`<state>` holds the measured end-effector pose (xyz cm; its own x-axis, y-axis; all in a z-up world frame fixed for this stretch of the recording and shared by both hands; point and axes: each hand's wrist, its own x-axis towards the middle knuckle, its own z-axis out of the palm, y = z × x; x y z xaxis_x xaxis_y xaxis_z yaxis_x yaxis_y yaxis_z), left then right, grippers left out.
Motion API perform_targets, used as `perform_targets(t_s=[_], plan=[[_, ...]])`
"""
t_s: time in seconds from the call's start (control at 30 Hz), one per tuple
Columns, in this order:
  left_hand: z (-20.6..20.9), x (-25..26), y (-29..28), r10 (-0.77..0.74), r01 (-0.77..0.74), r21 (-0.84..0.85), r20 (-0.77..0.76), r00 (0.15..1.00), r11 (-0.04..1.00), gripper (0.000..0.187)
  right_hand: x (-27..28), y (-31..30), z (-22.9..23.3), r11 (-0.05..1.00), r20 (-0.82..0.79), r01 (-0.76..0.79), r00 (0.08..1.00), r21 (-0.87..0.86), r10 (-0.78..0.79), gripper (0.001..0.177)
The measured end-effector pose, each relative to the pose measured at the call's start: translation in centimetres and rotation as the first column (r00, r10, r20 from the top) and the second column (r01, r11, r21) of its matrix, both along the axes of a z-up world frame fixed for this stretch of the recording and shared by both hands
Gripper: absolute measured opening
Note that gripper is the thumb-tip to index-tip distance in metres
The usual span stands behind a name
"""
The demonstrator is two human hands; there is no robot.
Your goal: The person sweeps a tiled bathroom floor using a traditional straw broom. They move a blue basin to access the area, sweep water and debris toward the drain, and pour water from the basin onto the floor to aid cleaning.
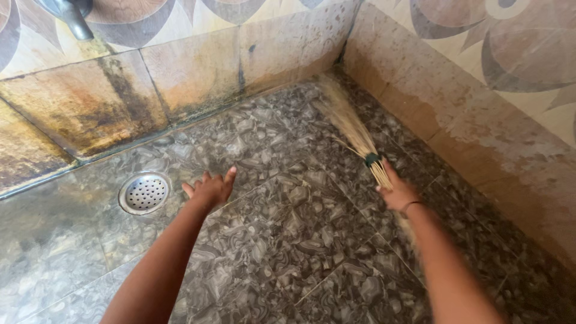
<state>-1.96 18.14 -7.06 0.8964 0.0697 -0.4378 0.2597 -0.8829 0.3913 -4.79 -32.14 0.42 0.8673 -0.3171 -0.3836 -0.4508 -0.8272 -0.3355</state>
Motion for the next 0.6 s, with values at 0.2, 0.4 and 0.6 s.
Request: perform_targets(t_s=[0.2, 0.4, 0.6], plan=[[0.2, -1.8, -1.6, 0.009, -0.017, 0.106, 0.074, 0.997, 0.994, 0.088, -2.4, 12.8, -6.9, 0.999, -0.128, -0.018, 0.992, 0.029, 0.022, 0.068], [-0.3, -1.6, -3.2, -0.002, -0.023, 0.093, 0.267, 0.964, 0.995, 0.08, -4.0, 13.2, -3.2, 0.924, -0.108, -0.373, 0.925, -0.088, 0.363, 0.079], [-0.2, -2.2, -3.7, -0.075, 0.044, 0.139, 0.231, 0.97, 0.989, 0.075, -8.1, 0.8, -1.9, 0.987, 0.056, -0.127, 0.989, -0.097, 0.133, 0.09]])
